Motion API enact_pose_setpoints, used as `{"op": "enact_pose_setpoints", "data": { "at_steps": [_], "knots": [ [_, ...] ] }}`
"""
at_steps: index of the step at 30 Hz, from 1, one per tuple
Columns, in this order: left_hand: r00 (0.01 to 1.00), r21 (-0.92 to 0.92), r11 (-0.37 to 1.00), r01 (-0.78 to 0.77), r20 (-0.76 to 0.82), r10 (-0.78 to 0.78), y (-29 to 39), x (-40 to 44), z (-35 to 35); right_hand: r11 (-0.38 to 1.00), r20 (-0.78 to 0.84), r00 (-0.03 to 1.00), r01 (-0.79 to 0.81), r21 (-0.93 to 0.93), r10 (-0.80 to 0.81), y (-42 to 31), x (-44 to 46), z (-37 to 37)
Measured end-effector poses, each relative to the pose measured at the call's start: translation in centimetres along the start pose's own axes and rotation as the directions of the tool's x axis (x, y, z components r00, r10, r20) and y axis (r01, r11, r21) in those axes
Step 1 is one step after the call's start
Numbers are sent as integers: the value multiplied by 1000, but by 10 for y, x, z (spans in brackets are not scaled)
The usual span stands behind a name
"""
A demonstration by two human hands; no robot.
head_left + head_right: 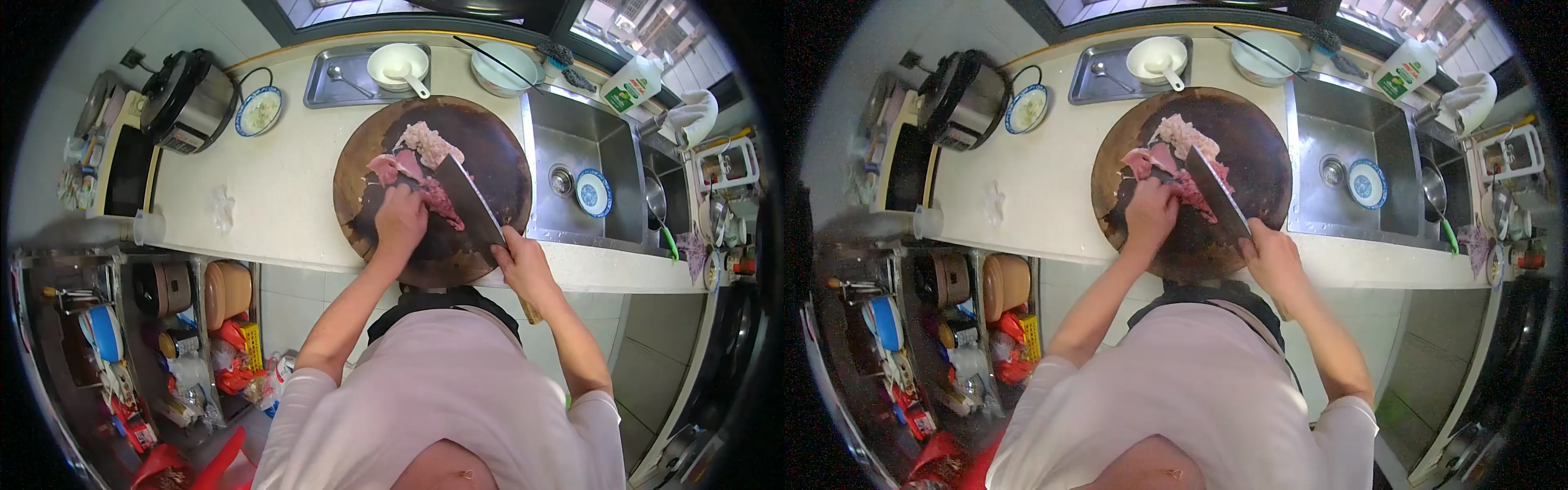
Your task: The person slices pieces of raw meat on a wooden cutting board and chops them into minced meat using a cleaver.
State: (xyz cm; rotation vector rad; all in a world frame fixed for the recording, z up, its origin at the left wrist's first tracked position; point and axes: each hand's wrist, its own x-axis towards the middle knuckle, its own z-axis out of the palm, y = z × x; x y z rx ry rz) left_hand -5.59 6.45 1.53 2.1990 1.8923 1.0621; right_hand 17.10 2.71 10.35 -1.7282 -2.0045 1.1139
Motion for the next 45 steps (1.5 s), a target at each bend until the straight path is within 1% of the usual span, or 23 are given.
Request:
{"op": "enact_pose_setpoints", "data": {
  "at_steps": [2, 3, 4, 6, 8, 9, 11, 12, 13, 15, 18, 21, 23, 24, 25, 28, 29, 32, 34, 37, 41, 44, 45],
  "knots": [
    [991, -13, 996, -94, -101, 92, -11, 20, -6, 1000, 3, 1000, 2, -12, -2, 2, -9, 0],
    [990, 73, 992, -100, -90, 106, -18, 32, -6, 1000, 7, 1000, 15, -16, -14, 2, -13, 1],
    [988, 151, 979, -138, -54, 147, -24, 41, -4, 999, 10, 1000, 27, -22, -27, 1, -16, 2],
    [965, 269, 929, -256, 120, 232, -34, 58, -2, 993, 71, 996, 69, -96, -62, -3, -20, 3],
    [919, 227, 895, -384, 189, 346, -48, 72, 7, 980, 150, 983, 126, -154, -103, -1, -20, 4],
    [889, 205, 872, -445, 222, 402, -52, 79, 10, 964, 136, 979, 180, -197, -154, 0, -18, 6],
    [845, 190, 835, -516, 274, 460, -57, 91, 14, 943, 141, 978, 186, -277, -152, -2, -9, -1],
    [823, 186, 816, -548, 297, 485, -58, 94, 14, 928, 146, 977, 194, -317, -155, -3, -3, -4],
    [824, 193, 817, -544, 307, 476, -58, 96, 14, 919, 92, 980, 196, -343, -175, 1, 4, -3],
    [826, 208, 816, -540, 320, 465, -55, 103, 13, 923, 88, 983, 181, -341, -160, 4, 13, -6],
    [916, 153, 917, -369, 227, 331, -49, 99, 2, 930, 87, 987, 155, -334, -133, 6, 14, -7],
    [951, 10, 986, -166, 266, 157, -33, 69, -28, 948, 71, 989, 145, -283, -130, 11, 12, -4],
    [927, -166, 982, 93, 374, -24, -27, 43, -40, 949, 61, 988, 153, -276, -142, 13, 12, -3],
    [896, -244, 944, 224, 433, -101, -26, 36, -43, 947, 65, 987, 161, -277, -148, 12, 12, -3],
    [830, -301, 878, 372, 532, -169, -41, 22, -32, 945, 68, 986, 166, -280, -153, 11, 13, -4],
    [905, -240, 908, 344, 342, -253, -41, 11, -35, 939, 88, 983, 180, -294, -161, 10, 13, -6],
    [887, -327, 827, 457, 237, -396, -38, 13, -37, 937, 90, 982, 185, -297, -165, 9, 15, -6],
    [845, -202, 821, 534, 143, -515, -20, 1, -58, 930, 104, 978, 202, -306, -178, 10, 16, -5],
    [921, 19, 926, 377, 100, -377, -9, -19, -46, 931, 122, 978, 201, -303, -171, 7, 14, -4],
    [940, 126, 934, 335, 16, -340, 13, -28, -30, 929, 131, 971, 229, -290, -199, 6, 10, 0],
    [963, 38, 963, 266, 27, -267, 6, -26, -15, 920, 141, 968, 242, -308, -208, 4, 9, -1],
    [936, -146, 938, 316, 210, -282, 0, -27, -23, 911, 146, 960, 274, -310, -239, 4, 10, -1],
    [920, -213, 907, 362, 237, -312, -3, -28, -25, 911, 128, 954, 296, -285, -270, 2, 9, 0]
  ]
}}
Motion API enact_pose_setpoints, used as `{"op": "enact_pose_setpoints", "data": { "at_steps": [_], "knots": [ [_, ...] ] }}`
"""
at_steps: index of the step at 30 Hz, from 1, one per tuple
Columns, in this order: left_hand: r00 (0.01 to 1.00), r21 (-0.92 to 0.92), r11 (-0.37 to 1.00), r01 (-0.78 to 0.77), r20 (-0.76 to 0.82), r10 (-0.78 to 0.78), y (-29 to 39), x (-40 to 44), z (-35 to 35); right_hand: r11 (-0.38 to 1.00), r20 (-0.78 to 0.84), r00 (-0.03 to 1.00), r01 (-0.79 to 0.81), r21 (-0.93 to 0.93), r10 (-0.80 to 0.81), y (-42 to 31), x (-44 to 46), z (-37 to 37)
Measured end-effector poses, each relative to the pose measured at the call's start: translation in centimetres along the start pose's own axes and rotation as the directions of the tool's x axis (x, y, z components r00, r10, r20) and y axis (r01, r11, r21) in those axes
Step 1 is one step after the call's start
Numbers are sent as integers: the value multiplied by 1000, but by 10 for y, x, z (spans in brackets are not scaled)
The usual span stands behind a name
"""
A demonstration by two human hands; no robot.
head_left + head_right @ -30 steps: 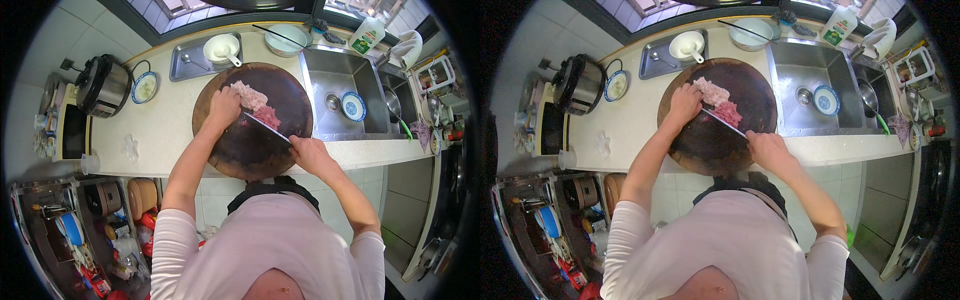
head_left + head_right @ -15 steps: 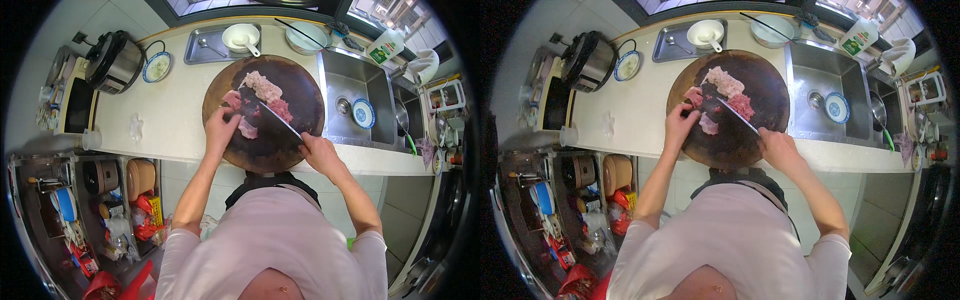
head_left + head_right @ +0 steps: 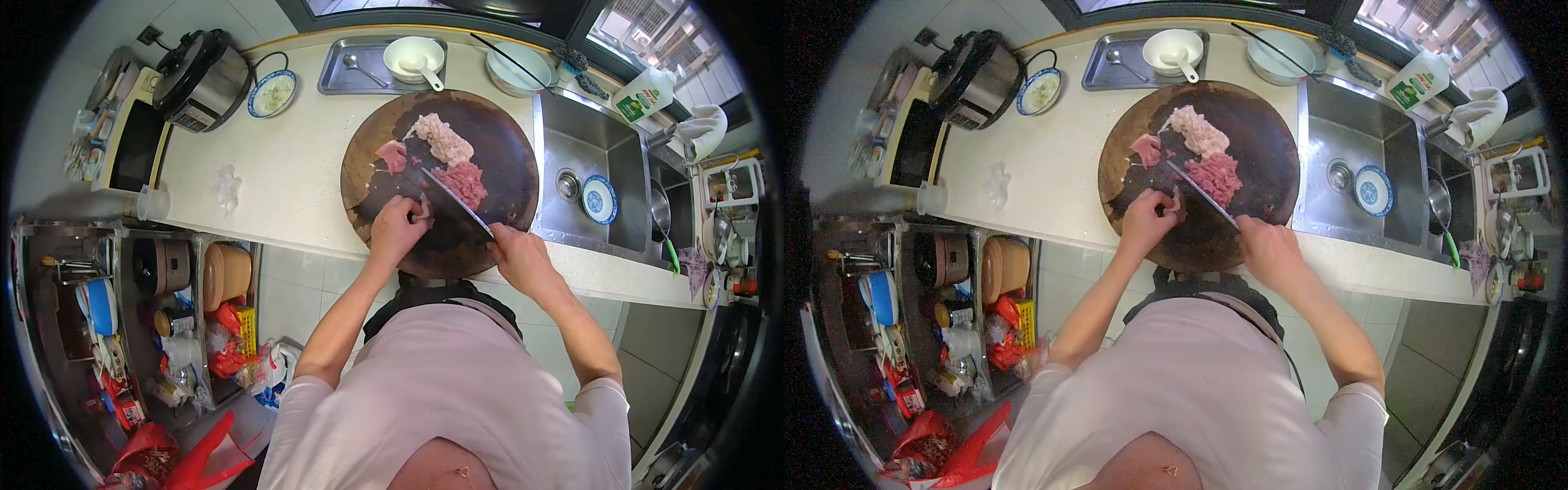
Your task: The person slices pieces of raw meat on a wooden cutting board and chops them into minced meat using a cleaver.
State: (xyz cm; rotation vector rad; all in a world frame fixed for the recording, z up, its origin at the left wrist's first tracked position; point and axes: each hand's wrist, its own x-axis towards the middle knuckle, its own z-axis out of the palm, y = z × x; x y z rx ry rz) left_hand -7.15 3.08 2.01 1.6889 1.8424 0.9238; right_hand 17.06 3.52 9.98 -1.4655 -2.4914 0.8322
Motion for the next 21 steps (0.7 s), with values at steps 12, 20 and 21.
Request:
{"op": "enact_pose_setpoints", "data": {
  "at_steps": [12, 20, 21],
  "knots": [
    [960, 203, 977, 58, -281, 1, 11, -10, -23, 985, -55, 983, 172, -23, -173, -27, 16, 10],
    [939, 259, 960, -105, -292, 181, 2, -17, -1, 955, 14, 973, 229, -189, -231, -36, 21, 23],
    [934, 251, 962, -105, -308, 182, 0, -17, -1, 950, 7, 969, 243, -196, -246, -37, 20, 23]
  ]
}}
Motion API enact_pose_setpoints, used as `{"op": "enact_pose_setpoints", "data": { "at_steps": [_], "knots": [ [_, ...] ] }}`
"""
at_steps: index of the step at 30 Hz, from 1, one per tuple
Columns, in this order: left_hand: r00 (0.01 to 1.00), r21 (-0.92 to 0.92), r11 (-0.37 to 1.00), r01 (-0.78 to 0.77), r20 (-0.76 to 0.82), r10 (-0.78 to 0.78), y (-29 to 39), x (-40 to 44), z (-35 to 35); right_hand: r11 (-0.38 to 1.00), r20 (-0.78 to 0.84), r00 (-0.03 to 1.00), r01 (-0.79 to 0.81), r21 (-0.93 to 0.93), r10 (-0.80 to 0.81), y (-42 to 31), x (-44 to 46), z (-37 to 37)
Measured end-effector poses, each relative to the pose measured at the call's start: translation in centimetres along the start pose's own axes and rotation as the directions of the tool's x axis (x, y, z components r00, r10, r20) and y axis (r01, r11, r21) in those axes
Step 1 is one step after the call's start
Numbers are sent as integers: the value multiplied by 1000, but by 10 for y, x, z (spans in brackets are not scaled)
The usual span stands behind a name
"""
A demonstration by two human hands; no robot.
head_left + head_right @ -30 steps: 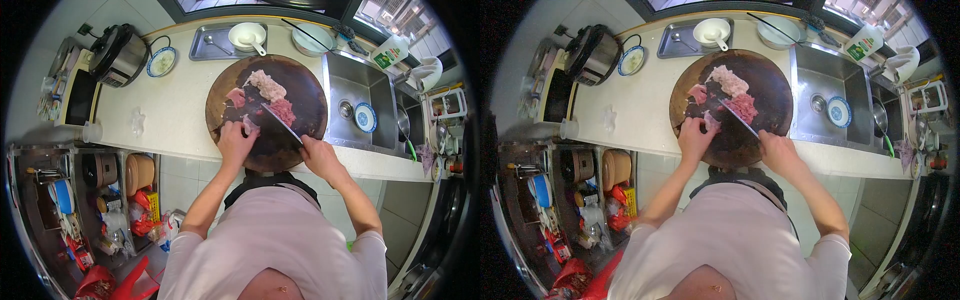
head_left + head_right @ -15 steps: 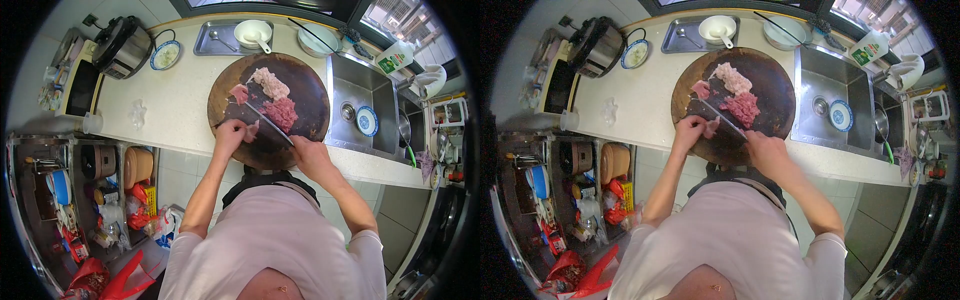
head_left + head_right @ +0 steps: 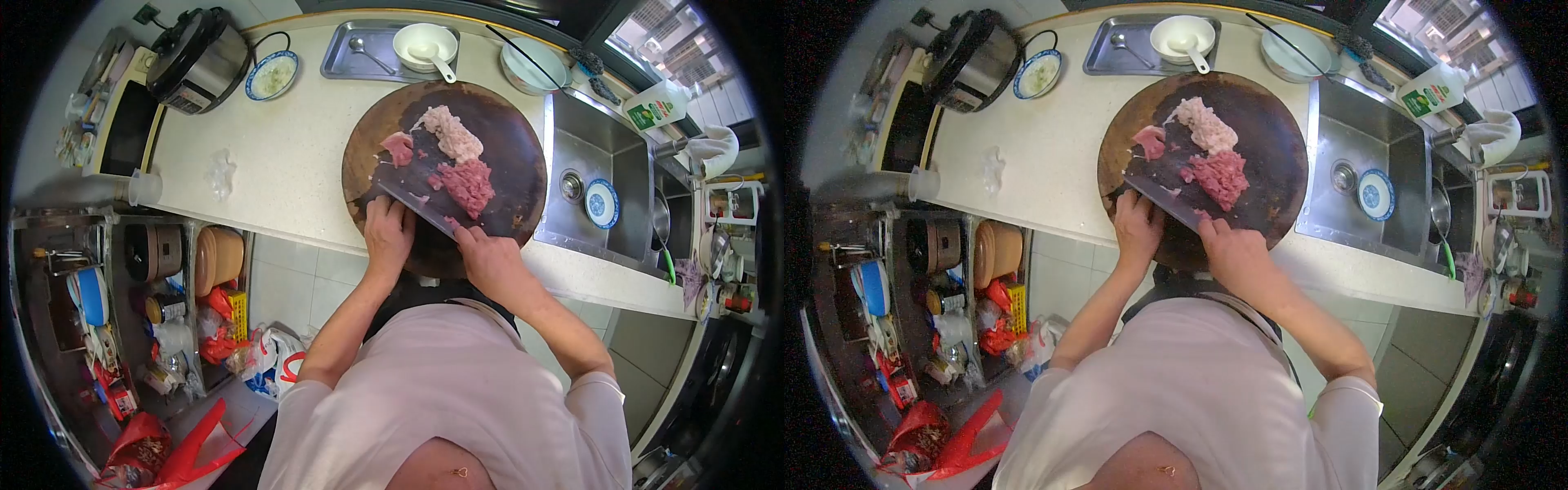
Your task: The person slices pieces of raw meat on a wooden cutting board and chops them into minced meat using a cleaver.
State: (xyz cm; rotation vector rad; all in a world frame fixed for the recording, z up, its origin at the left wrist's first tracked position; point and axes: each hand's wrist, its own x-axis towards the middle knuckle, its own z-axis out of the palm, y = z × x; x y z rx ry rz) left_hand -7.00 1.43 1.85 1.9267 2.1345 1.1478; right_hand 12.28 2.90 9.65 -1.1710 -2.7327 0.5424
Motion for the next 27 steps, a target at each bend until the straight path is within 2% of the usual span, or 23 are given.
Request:
{"op": "enact_pose_setpoints", "data": {
  "at_steps": [3, 5, 8, 11, 14, 17, 20, 21, 24, 27],
  "knots": [
    [997, -13, 997, 70, 25, -70, -1, 0, 3, 999, 6, 1000, 20, -39, -20, -1, -6, -3],
    [1000, -39, 999, 20, -18, -20, -2, 4, 5, 996, 55, 998, 12, -88, -7, 0, -10, -5],
    [1000, -60, 998, -13, -26, 12, -3, 5, 8, 995, 35, 999, 33, -98, -30, 3, -6, -1],
    [1000, -12, 1000, -13, -9, 13, -9, 4, 15, 993, -71, 996, 51, -110, -59, 0, 28, 12],
    [999, 13, 999, -40, -9, 40, -12, 1, 18, 993, -112, 988, 101, -56, -107, 2, 72, 30],
    [998, 9, 999, -52, -39, 52, -11, 0, 15, 998, -82, 996, -40, 53, 44, 18, 71, 21],
    [991, -78, 997, 14, -129, -24, -8, 2, 15, 988, -25, 988, -153, -21, 153, 26, 56, 0],
    [985, -121, 992, 44, -160, -63, -8, 1, 14, 991, -29, 991, -130, -12, 129, 28, 47, -1],
    [988, -68, 997, 31, -152, -42, -12, -3, 15, 990, -10, 990, -138, -27, 138, 11, 33, -13],
    [992, -112, 993, 37, -119, -50, -13, -4, 13, 998, -134, 990, -41, 57, 48, -12, 24, -18]
  ]
}}
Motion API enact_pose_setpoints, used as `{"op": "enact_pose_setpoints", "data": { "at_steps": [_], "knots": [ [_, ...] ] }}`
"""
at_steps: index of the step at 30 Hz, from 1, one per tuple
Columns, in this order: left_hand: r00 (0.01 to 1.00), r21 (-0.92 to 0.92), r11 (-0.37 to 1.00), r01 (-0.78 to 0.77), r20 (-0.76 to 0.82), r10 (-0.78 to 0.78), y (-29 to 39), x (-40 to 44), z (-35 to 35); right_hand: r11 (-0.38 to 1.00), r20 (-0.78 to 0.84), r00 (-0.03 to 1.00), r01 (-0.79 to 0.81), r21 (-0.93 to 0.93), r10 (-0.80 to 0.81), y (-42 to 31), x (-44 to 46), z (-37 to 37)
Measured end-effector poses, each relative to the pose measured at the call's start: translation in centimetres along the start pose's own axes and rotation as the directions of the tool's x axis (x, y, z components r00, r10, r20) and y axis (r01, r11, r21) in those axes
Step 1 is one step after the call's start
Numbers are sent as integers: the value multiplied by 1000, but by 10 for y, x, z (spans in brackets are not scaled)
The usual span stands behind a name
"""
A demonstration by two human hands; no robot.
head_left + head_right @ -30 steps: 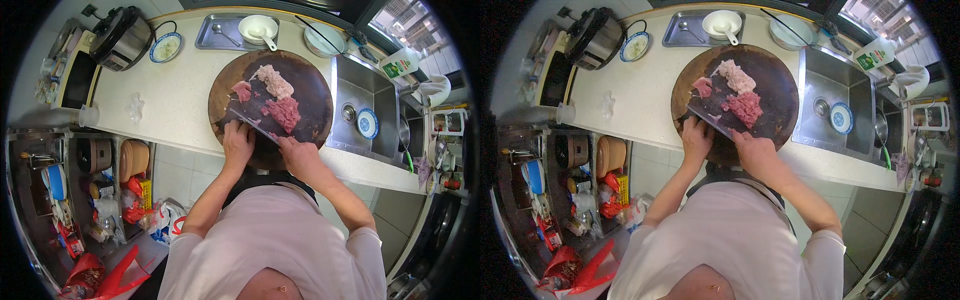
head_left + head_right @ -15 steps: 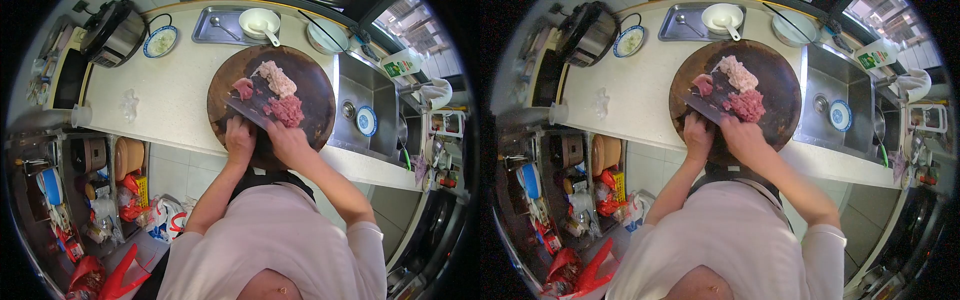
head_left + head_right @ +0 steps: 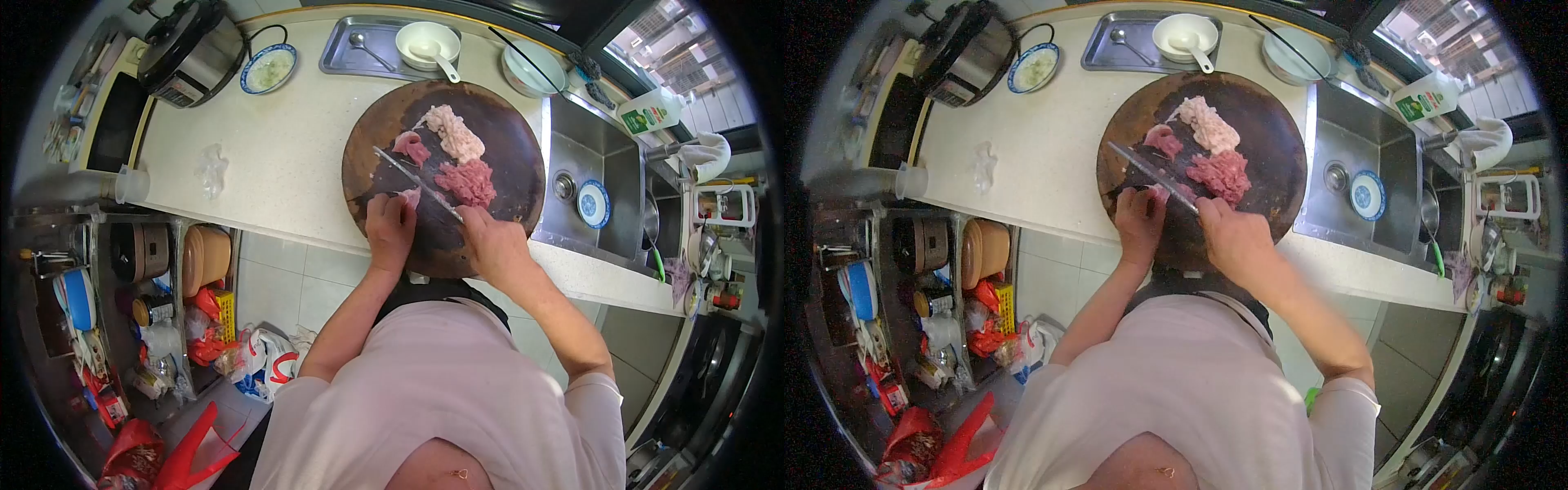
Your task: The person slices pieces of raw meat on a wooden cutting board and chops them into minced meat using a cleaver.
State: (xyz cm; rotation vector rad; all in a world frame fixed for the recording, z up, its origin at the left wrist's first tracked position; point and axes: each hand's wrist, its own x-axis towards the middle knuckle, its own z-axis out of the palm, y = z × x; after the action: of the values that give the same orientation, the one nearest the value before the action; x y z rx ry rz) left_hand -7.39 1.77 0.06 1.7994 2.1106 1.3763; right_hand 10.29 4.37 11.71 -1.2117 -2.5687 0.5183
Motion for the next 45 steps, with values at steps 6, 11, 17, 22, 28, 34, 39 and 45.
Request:
{"op": "enact_pose_setpoints", "data": {
  "at_steps": [6, 11, 17, 22, 28, 34, 39, 45],
  "knots": [
    [999, 28, 998, -48, 21, 47, -4, 1, 3, 976, 304, 946, -51, -211, 116, 28, 10, 7],
    [999, -57, 997, -42, -8, 42, -3, 1, 2, 991, 55, 998, -21, -135, 29, 0, 3, 1],
    [997, -29, 997, -71, 30, 72, -7, 3, -1, 976, 264, 958, -56, -213, 112, 23, 13, 13],
    [995, -45, 998, -45, 83, 49, -5, 2, -1, 980, 118, 990, -60, -188, 83, 22, 5, 2],
    [998, -62, 997, -48, 33, 50, -4, 2, 1, 977, 204, 979, 40, -211, 4, 8, -5, 18],
    [997, -64, 996, -69, 25, 71, -4, 3, 2, 974, 240, 971, 66, -216, -12, 19, -14, 9],
    [996, -23, 997, -72, 60, 73, -7, -1, 4, 986, 195, 979, -32, -166, 65, 32, -8, 20],
    [997, -15, 998, -64, 37, 65, -3, 1, 3, 965, 109, 966, -220, -142, 236, 39, -17, 13]
  ]
}}
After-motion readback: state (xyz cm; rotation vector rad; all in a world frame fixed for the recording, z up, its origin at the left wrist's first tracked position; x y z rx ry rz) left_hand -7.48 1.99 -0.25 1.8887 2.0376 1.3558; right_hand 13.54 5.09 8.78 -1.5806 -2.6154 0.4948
